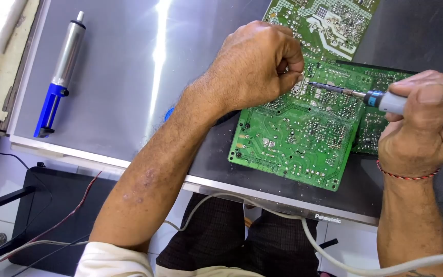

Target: Soldering electronic components onto a printed circuit board using a soldering iron at a repair bench.

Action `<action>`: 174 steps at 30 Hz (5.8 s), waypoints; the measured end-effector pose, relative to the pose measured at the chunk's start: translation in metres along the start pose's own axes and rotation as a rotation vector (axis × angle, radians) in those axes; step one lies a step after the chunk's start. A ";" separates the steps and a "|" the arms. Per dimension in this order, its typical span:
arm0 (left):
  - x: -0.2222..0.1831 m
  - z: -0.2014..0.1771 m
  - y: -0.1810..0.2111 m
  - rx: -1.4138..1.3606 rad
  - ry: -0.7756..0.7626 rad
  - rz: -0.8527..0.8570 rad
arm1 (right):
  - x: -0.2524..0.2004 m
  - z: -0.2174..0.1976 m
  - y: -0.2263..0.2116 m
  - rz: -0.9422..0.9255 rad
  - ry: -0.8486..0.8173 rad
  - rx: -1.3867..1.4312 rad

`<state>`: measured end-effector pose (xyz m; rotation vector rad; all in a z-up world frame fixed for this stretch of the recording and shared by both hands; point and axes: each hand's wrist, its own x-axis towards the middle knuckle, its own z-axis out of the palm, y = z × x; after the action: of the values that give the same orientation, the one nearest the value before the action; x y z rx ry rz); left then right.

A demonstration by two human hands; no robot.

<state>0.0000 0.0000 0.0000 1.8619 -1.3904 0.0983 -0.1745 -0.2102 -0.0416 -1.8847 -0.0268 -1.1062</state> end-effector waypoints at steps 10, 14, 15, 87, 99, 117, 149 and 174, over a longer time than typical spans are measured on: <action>0.000 0.000 0.001 0.002 -0.016 -0.043 | 0.001 0.005 -0.005 -0.004 -0.002 -0.025; 0.000 0.000 0.000 0.010 -0.010 -0.031 | 0.001 0.004 -0.006 0.012 -0.001 -0.042; 0.000 0.000 0.000 0.017 -0.010 -0.030 | 0.001 0.004 -0.006 0.006 -0.021 -0.040; -0.004 -0.027 -0.005 -0.622 0.111 -0.173 | 0.011 -0.038 0.044 0.682 0.295 0.541; -0.005 -0.041 0.006 -0.860 -0.184 -0.292 | 0.026 -0.028 0.019 0.578 0.005 0.408; -0.011 -0.057 0.011 -0.737 -0.094 -0.247 | 0.036 -0.019 0.012 0.708 0.144 0.499; -0.111 -0.017 0.102 0.174 0.172 -0.681 | 0.043 0.000 -0.026 0.762 -0.200 0.452; -0.097 -0.006 0.105 -0.009 0.032 -0.994 | 0.041 -0.001 0.009 0.644 -0.004 0.463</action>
<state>-0.1235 0.0702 0.0131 2.3128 -0.3225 -0.3730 -0.1469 -0.2329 -0.0188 -1.3323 0.2807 -0.5852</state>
